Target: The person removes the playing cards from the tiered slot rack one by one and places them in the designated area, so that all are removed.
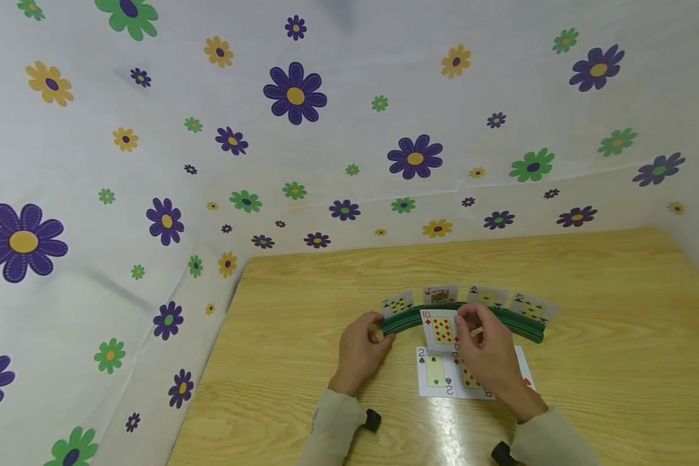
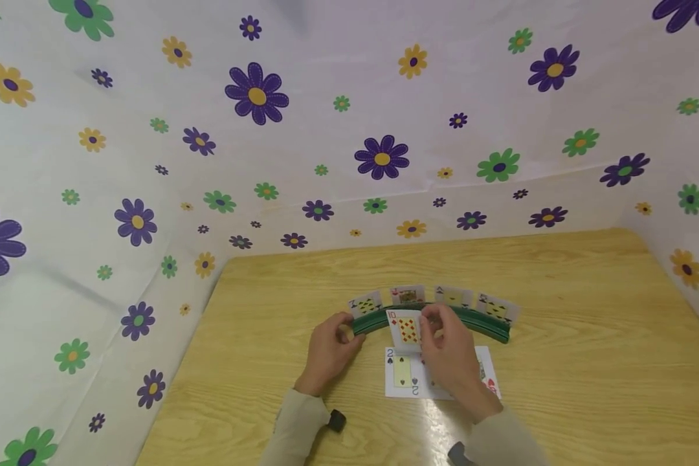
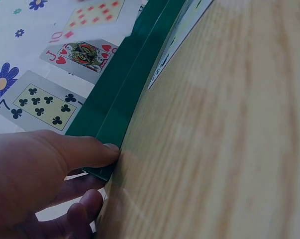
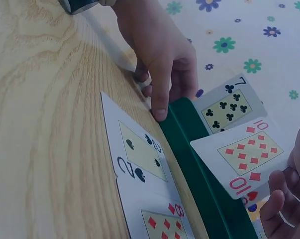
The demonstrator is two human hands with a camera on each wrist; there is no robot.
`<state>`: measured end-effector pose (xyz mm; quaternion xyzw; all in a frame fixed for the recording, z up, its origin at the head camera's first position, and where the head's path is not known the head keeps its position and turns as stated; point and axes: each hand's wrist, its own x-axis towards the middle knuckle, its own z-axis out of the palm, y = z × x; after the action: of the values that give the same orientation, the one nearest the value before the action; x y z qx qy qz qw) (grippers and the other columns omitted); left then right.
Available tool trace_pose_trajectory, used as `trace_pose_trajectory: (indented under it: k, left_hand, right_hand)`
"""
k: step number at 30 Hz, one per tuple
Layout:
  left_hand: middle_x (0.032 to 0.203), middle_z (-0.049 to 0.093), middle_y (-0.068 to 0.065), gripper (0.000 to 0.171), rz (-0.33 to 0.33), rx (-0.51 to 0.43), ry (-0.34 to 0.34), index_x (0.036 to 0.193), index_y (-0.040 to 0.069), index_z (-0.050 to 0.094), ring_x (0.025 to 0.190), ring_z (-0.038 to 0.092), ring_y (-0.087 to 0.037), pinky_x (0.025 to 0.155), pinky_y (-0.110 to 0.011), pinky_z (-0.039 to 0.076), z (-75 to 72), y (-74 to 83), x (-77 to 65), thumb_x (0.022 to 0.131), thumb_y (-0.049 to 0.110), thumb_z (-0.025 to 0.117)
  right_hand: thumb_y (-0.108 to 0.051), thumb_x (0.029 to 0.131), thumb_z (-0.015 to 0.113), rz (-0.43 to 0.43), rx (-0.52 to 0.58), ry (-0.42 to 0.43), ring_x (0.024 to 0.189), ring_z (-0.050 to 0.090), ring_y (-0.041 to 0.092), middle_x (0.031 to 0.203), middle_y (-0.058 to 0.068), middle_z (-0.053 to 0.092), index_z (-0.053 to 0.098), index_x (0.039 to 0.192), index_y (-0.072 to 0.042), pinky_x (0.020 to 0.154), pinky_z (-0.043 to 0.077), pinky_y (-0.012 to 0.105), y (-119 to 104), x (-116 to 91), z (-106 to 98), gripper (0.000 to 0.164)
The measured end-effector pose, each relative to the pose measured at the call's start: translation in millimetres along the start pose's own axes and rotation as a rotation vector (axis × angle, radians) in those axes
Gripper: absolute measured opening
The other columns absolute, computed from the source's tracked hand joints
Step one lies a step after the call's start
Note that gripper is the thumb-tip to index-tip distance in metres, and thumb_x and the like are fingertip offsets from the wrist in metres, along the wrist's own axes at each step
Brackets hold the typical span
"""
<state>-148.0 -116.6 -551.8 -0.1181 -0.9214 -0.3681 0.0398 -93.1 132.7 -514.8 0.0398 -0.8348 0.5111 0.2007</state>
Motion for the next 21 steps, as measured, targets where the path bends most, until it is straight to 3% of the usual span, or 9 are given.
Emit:
trace_pose_trajectory:
  k: [13, 21]
  left_hand:
    - [0.108, 0.079, -0.007, 0.033, 0.011, -0.017, -0.004, 0.125, 0.007, 0.075, 0.067, 0.052, 0.003, 0.063, -0.020, 0.044, 0.5, -0.2, -0.9, 0.095, 0.015, 0.086]
    - [0.102, 0.078, -0.005, 0.033, 0.006, -0.003, -0.005, 0.125, 0.008, 0.076, 0.067, 0.054, 0.003, 0.064, -0.020, 0.046, 2.4, -3.4, 0.3, 0.095, 0.017, 0.086]
  right_hand:
    - [-0.001, 0.105, 0.068, 0.083, -0.075, 0.058, 0.082, 0.054, -0.002, 0.098, 0.012, 0.073, 0.070, 0.117, 0.000, 0.063, 0.045, 0.015, 6.2, -12.1, -24.2, 0.012]
    - [-0.001, 0.105, 0.069, 0.150, -0.065, 0.088, 0.082, 0.054, -0.006, 0.099, 0.014, 0.073, 0.070, 0.118, 0.000, 0.063, 0.044, 0.013, 16.5, -20.2, -37.1, 0.013]
